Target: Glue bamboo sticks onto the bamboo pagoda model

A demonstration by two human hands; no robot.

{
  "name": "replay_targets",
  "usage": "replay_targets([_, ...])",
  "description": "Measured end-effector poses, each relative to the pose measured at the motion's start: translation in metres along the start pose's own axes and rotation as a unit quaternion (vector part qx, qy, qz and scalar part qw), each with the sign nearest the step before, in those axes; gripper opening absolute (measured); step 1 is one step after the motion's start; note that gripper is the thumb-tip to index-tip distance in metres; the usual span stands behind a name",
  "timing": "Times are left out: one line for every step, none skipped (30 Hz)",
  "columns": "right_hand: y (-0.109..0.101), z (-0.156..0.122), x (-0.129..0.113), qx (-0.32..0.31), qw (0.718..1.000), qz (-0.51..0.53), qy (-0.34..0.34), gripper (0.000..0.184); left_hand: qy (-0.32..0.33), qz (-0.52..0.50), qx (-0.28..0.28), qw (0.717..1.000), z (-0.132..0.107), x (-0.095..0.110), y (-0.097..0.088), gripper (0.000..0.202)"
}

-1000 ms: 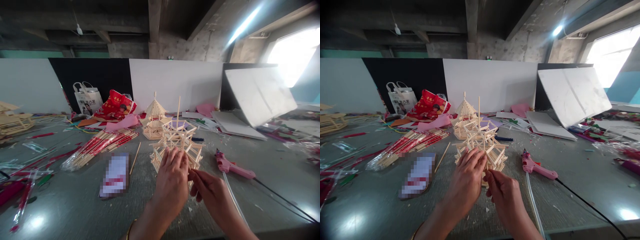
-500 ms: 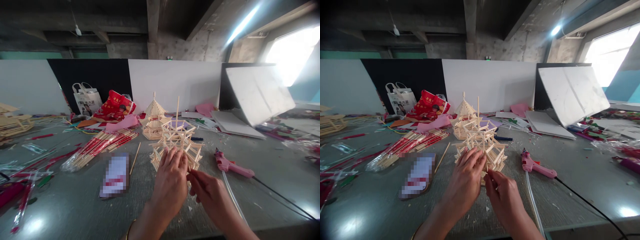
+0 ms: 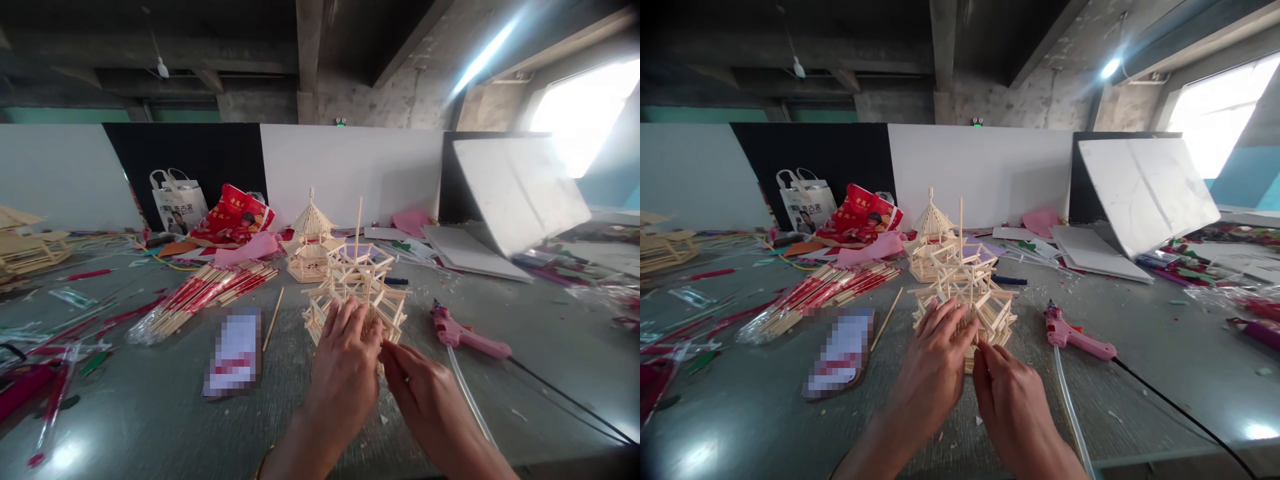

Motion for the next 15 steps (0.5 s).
replay_targets([0.000, 0.000, 0.001, 0.002, 1.000, 0.001, 0.000, 0.033, 0.000, -0.001, 0.001, 1.000, 0.000, 0.000, 0.000, 0.039])
replay_targets([0.000, 0.000, 0.002, 0.006, 1.000, 0.003, 0.000, 0.033, 0.001, -0.002, 0.000, 1.000, 0.000, 0.000, 0.000, 0.039])
replay_targets([-0.001, -0.001, 0.003, 0.008, 1.000, 0.005, 0.000, 0.032, 0.001, -0.002, 0.000, 1.000, 0.000, -0.001, -0.001, 0.040])
replay_targets([-0.002, -0.002, 0.004, 0.011, 1.000, 0.007, 0.000, 0.031, 0.002, -0.002, 0.001, 1.000, 0.000, -0.001, -0.002, 0.040])
replay_targets([-0.003, -0.003, 0.006, 0.013, 1.000, 0.008, 0.000, 0.030, 0.002, 0.000, 0.002, 1.000, 0.000, -0.001, -0.003, 0.041])
replay_targets([-0.004, -0.005, 0.008, 0.015, 1.000, 0.010, 0.000, 0.029, 0.002, 0.002, 0.005, 1.000, -0.001, -0.001, -0.006, 0.041])
replay_targets([-0.005, -0.006, 0.010, 0.017, 1.000, 0.012, -0.001, 0.029, 0.002, 0.006, 0.009, 1.000, -0.001, -0.002, -0.009, 0.041])
replay_targets([-0.007, -0.008, 0.011, 0.021, 1.000, 0.014, -0.003, 0.028, 0.002, 0.009, 0.016, 1.000, -0.003, -0.002, -0.012, 0.040])
replay_targets([-0.009, -0.011, 0.012, 0.026, 1.000, 0.017, -0.006, 0.029, 0.003, 0.012, 0.027, 1.000, -0.004, -0.003, -0.016, 0.040])
replay_targets([-0.011, -0.013, 0.012, 0.032, 0.999, 0.022, -0.008, 0.029, 0.005, 0.016, 0.043, 0.999, -0.007, -0.003, -0.021, 0.040])
replay_targets([-0.012, -0.016, 0.013, 0.037, 0.999, 0.029, -0.011, 0.030, 0.007, 0.019, 0.066, 0.998, -0.009, -0.003, -0.026, 0.039])
replay_targets([-0.013, -0.019, 0.013, 0.040, 0.998, 0.037, -0.013, 0.030, 0.008, 0.023, 0.093, 0.995, -0.013, -0.003, -0.031, 0.039])
replay_targets([-0.014, -0.021, 0.013, 0.041, 0.998, 0.045, -0.014, 0.030, 0.006, 0.027, 0.120, 0.992, -0.016, -0.003, -0.036, 0.040])
replay_targets([-0.014, -0.023, 0.013, 0.041, 0.998, 0.049, -0.014, 0.030, 0.001, 0.031, 0.144, 0.989, -0.019, -0.003, -0.040, 0.040])
replay_targets([-0.013, -0.024, 0.013, 0.039, 0.998, 0.047, -0.015, 0.029, -0.003, 0.034, 0.161, 0.986, -0.022, -0.002, -0.042, 0.040])
Point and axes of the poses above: each hand's wrist, its own z-axis towards the middle knuckle, its own y-axis out of the palm, x = y × z, the point moved 2 cm from there along z, towards the middle knuckle, and after that the axes turned 15 degrees about y, right-handed, at the moved point
